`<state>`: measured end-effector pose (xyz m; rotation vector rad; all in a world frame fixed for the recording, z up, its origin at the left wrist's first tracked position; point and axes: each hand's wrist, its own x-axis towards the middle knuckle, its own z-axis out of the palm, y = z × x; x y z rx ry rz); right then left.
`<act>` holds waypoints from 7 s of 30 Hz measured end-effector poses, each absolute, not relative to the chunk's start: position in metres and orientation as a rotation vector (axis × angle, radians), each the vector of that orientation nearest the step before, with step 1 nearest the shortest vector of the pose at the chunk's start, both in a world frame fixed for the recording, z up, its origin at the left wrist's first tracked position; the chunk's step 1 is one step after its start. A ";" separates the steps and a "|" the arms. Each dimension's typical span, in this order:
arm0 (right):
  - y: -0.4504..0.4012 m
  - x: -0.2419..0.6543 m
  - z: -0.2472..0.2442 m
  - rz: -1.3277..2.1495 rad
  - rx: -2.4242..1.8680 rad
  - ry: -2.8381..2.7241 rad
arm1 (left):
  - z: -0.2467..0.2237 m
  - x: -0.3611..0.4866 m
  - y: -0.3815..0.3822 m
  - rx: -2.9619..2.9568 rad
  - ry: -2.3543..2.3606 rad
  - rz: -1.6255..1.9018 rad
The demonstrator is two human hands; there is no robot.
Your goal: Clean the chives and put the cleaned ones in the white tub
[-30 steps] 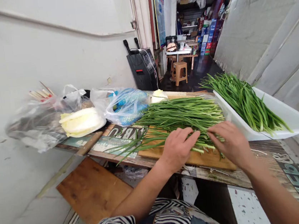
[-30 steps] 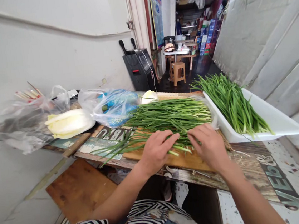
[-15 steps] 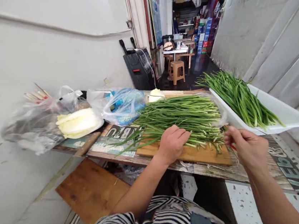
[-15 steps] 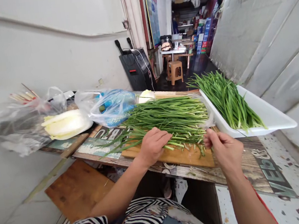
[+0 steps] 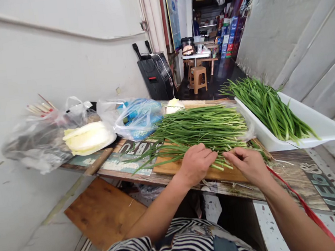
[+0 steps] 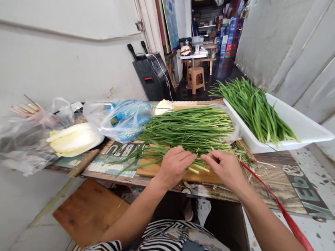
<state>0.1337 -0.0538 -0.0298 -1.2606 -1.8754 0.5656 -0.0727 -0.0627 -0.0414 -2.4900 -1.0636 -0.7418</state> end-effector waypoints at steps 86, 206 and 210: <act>-0.037 0.145 0.000 0.740 -0.934 -2.033 | -0.016 -0.072 -0.065 -2.397 -0.861 -1.041; -0.050 0.139 -0.014 0.002 -0.841 -2.052 | -0.008 -0.082 -0.066 -2.606 -1.137 -0.887; -0.055 0.132 -0.012 -0.040 -0.848 -2.088 | -0.008 -0.081 -0.067 -2.642 -1.144 -0.939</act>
